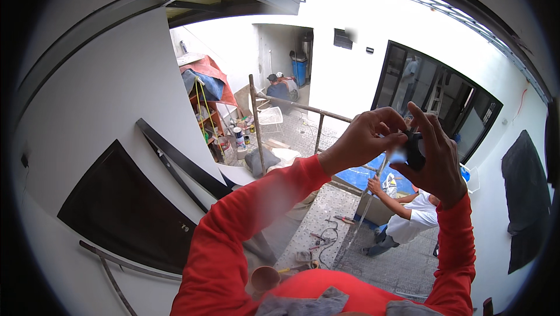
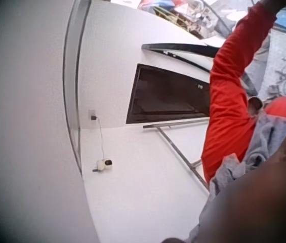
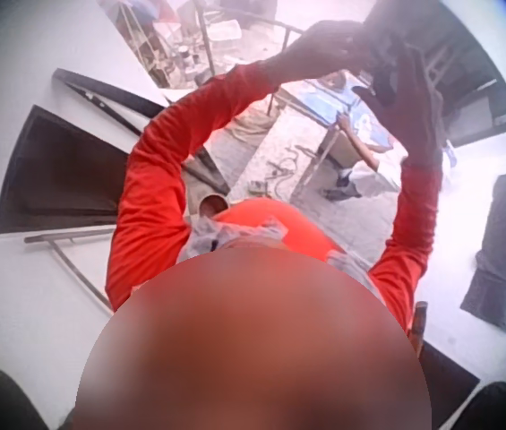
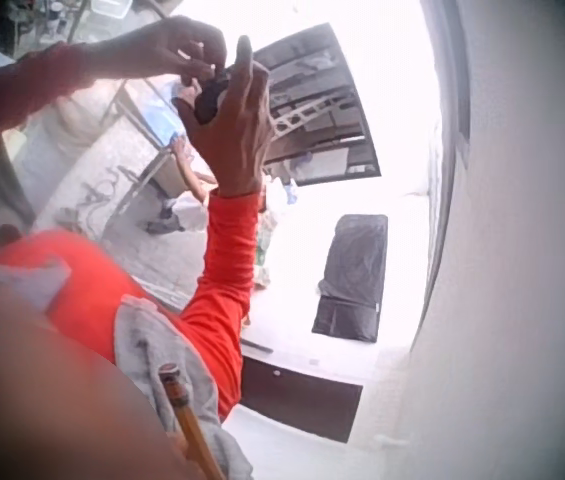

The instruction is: The person prepares a metal bracket by inserting small components, then uses a caulking gun to apply adhesive to the wall. They measure the wall with a tape measure and position the bracket for installation. Another person is visible in the background working on a separate task.

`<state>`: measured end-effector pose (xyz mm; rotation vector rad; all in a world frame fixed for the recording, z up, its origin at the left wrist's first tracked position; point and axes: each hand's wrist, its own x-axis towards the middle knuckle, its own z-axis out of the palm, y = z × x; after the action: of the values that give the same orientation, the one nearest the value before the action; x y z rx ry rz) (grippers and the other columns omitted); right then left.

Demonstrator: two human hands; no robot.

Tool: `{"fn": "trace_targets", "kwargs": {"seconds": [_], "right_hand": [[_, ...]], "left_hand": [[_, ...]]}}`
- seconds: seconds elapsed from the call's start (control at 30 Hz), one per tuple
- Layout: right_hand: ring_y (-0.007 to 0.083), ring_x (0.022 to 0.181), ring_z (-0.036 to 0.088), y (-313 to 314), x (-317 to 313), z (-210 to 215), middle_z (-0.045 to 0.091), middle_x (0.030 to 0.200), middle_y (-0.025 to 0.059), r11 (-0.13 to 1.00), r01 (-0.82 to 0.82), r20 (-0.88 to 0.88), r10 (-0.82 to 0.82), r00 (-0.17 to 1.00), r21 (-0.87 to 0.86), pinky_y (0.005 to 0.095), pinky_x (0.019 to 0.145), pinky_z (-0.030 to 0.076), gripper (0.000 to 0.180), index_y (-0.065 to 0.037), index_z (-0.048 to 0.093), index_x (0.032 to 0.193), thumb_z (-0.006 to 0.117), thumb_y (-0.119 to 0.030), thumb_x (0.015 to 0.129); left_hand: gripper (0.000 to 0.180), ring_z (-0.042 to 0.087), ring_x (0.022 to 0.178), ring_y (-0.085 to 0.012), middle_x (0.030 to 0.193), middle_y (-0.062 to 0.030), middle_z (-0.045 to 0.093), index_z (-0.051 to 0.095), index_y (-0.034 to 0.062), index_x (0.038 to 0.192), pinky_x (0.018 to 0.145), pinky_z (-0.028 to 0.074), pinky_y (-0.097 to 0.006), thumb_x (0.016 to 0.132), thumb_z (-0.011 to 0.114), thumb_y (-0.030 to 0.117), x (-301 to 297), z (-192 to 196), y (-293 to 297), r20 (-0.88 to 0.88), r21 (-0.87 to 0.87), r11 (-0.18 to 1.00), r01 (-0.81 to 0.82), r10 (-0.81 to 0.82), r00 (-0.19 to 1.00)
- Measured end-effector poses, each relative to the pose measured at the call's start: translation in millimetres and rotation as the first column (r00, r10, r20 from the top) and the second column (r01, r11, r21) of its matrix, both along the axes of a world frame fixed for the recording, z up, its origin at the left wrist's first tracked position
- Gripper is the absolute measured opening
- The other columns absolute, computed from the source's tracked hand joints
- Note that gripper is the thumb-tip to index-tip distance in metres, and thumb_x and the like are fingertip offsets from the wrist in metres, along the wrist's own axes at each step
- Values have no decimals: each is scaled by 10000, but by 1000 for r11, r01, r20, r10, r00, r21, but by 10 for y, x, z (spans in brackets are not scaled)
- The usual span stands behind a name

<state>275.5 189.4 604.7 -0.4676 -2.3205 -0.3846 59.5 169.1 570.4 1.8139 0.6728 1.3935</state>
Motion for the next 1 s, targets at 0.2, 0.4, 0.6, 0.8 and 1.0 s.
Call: {"fn": "trace_targets", "kwargs": {"seconds": [0.2, 0.4, 0.6, 0.8, 1.0], "right_hand": [[281, 872, 716, -235, -226, 118, 639, 1089, 133, 1000, 10, 89, -9, 996, -13, 412, 709, 594, 1054, -98, 443, 1513, 820, -672, 713], [312, 877, 723, -314, -354, 38, 667, 1047, 151, 995, 85, 95, -79, 992, -52, 418, 752, 606, 945, -156, 461, 1511, 723, -709, 791], [302, 914, 750, -167, 58, -339, 732, 1144, 136, 982, 143, 111, -157, 981, 122, 389, 755, 637, 782, -122, 557, 1422, 908, -299, 747], [334, 1117, 700, -383, 700, -1385, 670, 1307, 143, 783, 370, 167, -332, 928, -500, 460, 966, 577, 728, -181, 533, 1454, 800, -474, 843], [153, 847, 647, -1165, 1206, -3146, 683, 1032, 75, -139, 331, 358, -424, 832, -933, 293, 664, 548, 482, -66, 644, 1285, 772, -352, 918]], "left_hand": [[360, 691, 881, -141, 933, -38, 672, 638, 43, 1085, 782, 589, -305, 864, 842, 241, -301, 101, -91, -113, 159, 986, 43, -25, 993], [305, 679, 858, -126, 897, -29, 672, 629, 48, 942, 753, 578, -299, 862, 848, 246, -648, 122, -137, -198, 213, 972, 103, -60, 978], [236, 596, 863, -71, 906, 9, 576, 521, 107, 904, 799, 518, -281, 936, 750, 154, -1516, 1, -275, -305, 161, 975, 152, -97, 947], [151, 619, 875, -142, 894, -34, 503, 467, 113, 941, 897, 569, -334, 916, 616, 122, -2360, -205, -269, -215, -57, 990, 128, -137, 967], [284, 681, 912, -140, 1091, -63, 629, 566, 53, 1193, 862, 542, -266, 978, 675, 202, -2669, -966, 129, -373, -412, 883, -225, 62, 926]]}}
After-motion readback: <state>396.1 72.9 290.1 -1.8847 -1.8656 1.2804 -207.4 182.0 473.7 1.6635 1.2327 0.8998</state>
